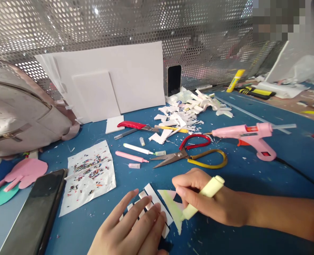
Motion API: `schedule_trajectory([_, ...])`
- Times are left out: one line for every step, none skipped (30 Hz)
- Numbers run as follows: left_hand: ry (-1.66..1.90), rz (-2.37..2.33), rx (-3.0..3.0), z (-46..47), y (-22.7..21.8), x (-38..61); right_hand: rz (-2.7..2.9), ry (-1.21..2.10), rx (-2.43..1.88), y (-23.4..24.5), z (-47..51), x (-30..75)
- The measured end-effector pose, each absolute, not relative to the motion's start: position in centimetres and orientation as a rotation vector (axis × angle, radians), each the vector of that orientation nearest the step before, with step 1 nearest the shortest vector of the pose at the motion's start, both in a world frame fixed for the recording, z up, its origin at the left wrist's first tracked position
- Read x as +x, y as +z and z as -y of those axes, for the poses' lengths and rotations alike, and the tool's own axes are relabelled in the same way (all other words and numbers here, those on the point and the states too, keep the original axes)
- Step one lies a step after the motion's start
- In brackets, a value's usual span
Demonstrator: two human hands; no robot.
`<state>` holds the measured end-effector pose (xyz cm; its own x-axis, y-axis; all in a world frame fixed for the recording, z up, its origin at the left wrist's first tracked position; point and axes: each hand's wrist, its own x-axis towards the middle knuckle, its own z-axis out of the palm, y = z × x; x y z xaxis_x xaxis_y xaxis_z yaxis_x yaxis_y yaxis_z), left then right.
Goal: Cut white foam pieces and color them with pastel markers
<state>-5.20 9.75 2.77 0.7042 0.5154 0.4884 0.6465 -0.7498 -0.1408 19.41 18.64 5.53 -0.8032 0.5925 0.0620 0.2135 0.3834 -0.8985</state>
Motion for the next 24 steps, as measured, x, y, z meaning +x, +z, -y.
schedule_trajectory([-0.614,0.917,-2.611,-9.77,2.76,-5.20,2.305,1.385,-0.708,5.59,-18.59,19.40])
schedule_trajectory([-0.611,0.918,-2.612,-9.79,2.75,-5.21,2.327,1.382,-0.715,5.64,-18.56,19.40])
schedule_trajectory([-0.611,0.914,-2.614,-9.80,2.76,-5.22,2.341,1.387,-0.720,5.69,-18.55,19.40])
schedule_trajectory([-0.609,0.908,-2.615,-9.81,2.77,-5.23,2.356,1.394,-0.721,5.72,-18.57,19.40])
schedule_trajectory([-0.608,0.902,-2.615,-9.80,2.79,-5.25,2.370,1.398,-0.722,5.74,-18.60,19.40])
schedule_trajectory([-0.604,0.897,-2.616,-9.79,2.82,-5.26,2.384,1.406,-0.723,5.75,-18.64,19.40])
schedule_trajectory([-0.594,0.893,-2.619,-9.79,2.84,-5.27,2.396,1.414,-0.723,5.74,-18.68,19.40])
schedule_trajectory([-0.594,0.896,-2.617,-9.78,2.86,-5.28,2.403,1.420,-0.718,5.73,-18.72,19.39])
schedule_trajectory([-0.596,0.903,-2.612,-9.79,2.88,-5.29,2.406,1.422,-0.703,5.71,-18.75,19.38])
schedule_trajectory([-0.590,0.901,-2.613,-9.80,2.89,-5.30,2.402,1.423,-0.686,5.70,-18.78,19.36])
schedule_trajectory([-0.590,0.898,-2.611,-9.83,2.91,-5.31,2.391,1.434,-0.667,5.71,-18.80,19.34])
schedule_trajectory([-0.584,0.893,-2.611,-9.85,2.93,-5.32,2.372,1.460,-0.653,5.72,-18.82,19.32])
schedule_trajectory([-0.574,0.882,-2.615,-9.88,2.95,-5.34,2.342,1.491,-0.652,5.75,-18.84,19.31])
schedule_trajectory([-0.568,0.873,-2.620,-9.89,2.97,-5.36,2.308,1.524,-0.663,5.79,-18.86,19.29])
schedule_trajectory([-0.573,0.876,-2.622,-9.89,2.98,-5.38,2.274,1.548,-0.678,5.83,-18.87,19.28])
schedule_trajectory([-0.586,0.885,-2.622,-9.87,2.99,-5.40,2.244,1.562,-0.689,5.87,-18.88,19.28])
schedule_trajectory([-0.592,0.895,-2.622,-9.84,2.99,-5.41,2.226,1.560,-0.697,5.90,-18.89,19.28])
schedule_trajectory([-0.593,0.898,-2.624,-9.81,2.97,-5.41,2.222,1.546,-0.703,5.93,-18.88,19.29])
schedule_trajectory([-0.595,0.903,-2.623,-9.77,2.95,-5.41,2.229,1.526,-0.709,5.94,-18.86,19.30])
schedule_trajectory([-0.588,0.905,-2.623,-9.75,2.93,-5.39,2.243,1.507,-0.718,5.95,-18.84,19.31])
schedule_trajectory([-0.591,0.907,-2.623,-9.74,2.92,-5.36,2.260,1.486,-0.731,5.94,-18.81,19.32])
schedule_trajectory([-0.596,0.910,-2.622,-9.74,2.91,-5.32,2.278,1.467,-0.745,5.92,-18.79,19.33])
schedule_trajectory([-0.607,0.916,-2.618,-9.74,2.92,-5.29,2.296,1.450,-0.754,5.90,-18.76,19.34])
schedule_trajectory([-0.614,0.921,-2.616,-9.76,2.94,-5.25,2.310,1.442,-0.762,5.87,-18.74,19.34])
